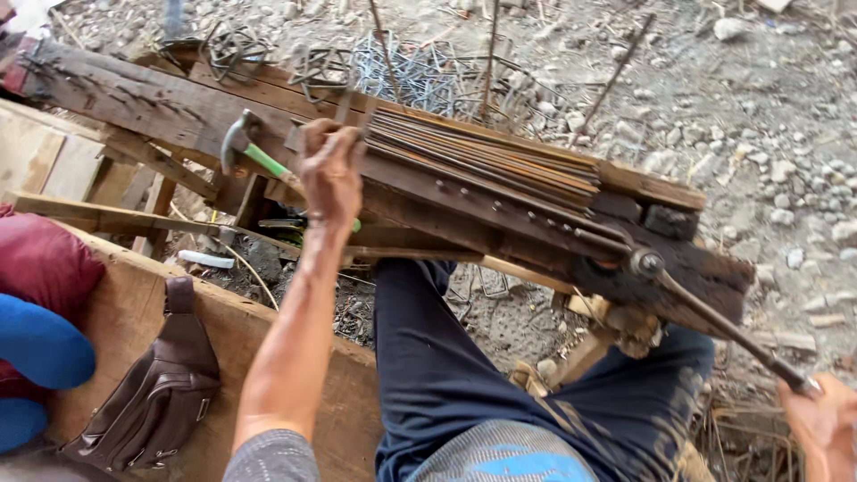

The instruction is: The person sits on the ground and uses a manual metal bending machine to bend thin metal rods into rectangular shapes. They repeatedly insert a rod into the machine, turn the crank to bend the metal, and then remove the finished piece.

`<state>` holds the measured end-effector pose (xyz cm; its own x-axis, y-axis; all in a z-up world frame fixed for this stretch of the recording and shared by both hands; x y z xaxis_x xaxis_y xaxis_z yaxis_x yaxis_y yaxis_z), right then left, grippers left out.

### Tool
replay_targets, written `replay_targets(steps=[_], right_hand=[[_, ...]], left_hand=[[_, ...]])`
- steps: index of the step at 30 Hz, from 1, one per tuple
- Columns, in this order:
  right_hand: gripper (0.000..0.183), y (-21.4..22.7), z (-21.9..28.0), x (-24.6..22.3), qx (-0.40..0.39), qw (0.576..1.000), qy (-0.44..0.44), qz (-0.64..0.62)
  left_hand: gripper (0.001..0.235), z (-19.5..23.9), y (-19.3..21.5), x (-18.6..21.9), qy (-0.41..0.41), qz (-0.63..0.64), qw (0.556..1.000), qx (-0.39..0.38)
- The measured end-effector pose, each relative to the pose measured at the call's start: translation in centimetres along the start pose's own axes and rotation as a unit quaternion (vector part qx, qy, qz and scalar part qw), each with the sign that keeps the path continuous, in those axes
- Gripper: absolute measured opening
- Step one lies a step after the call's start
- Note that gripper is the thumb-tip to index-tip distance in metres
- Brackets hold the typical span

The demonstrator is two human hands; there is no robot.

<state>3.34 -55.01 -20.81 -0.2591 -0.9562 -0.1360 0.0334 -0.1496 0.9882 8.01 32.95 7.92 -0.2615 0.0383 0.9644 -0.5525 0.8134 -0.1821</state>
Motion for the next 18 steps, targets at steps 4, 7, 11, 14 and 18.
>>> replay_targets(steps=[4, 7, 11, 14, 18], right_hand=[[0.042, -1.5, 0.1, 2.4, -0.012, 0.994, -0.031, -0.108], [0.056, -0.5, -1.4, -0.1, -0.062, 0.995, -0.015, -0.081], [0.051, -1.8, -4.2, -3.1, -0.080, 0.994, -0.013, -0.071], [0.047, -1.9, -4.8, -3.4, -0.096, 0.994, -0.016, -0.058], [0.043, -1.8, -6.0, -2.9, -0.103, 0.993, -0.019, -0.053]], left_hand=[[0.006, -7.1, 8.1, 2.2, -0.101, -0.399, 0.910, 0.051], [0.011, -12.7, 13.7, 1.5, -0.194, -0.523, 0.826, 0.082], [0.014, -18.7, 17.5, -0.2, -0.247, -0.658, 0.705, 0.095], [0.032, -21.5, 18.9, -3.3, -0.141, -0.677, 0.722, 0.036], [0.060, -20.9, 20.5, -6.1, -0.083, -0.662, 0.743, 0.044]])
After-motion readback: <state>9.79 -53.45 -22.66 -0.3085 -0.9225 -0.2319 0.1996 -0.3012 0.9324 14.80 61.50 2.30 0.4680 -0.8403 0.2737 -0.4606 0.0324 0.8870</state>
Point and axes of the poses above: each hand's wrist, its own z-axis away from the middle knuckle, its own y-axis out of the back of the hand, x = y × z, the point moved 6 cm from there along -z, towards the middle knuckle, and after that the axes turned 1 degree about z, right-handed, at the moved point
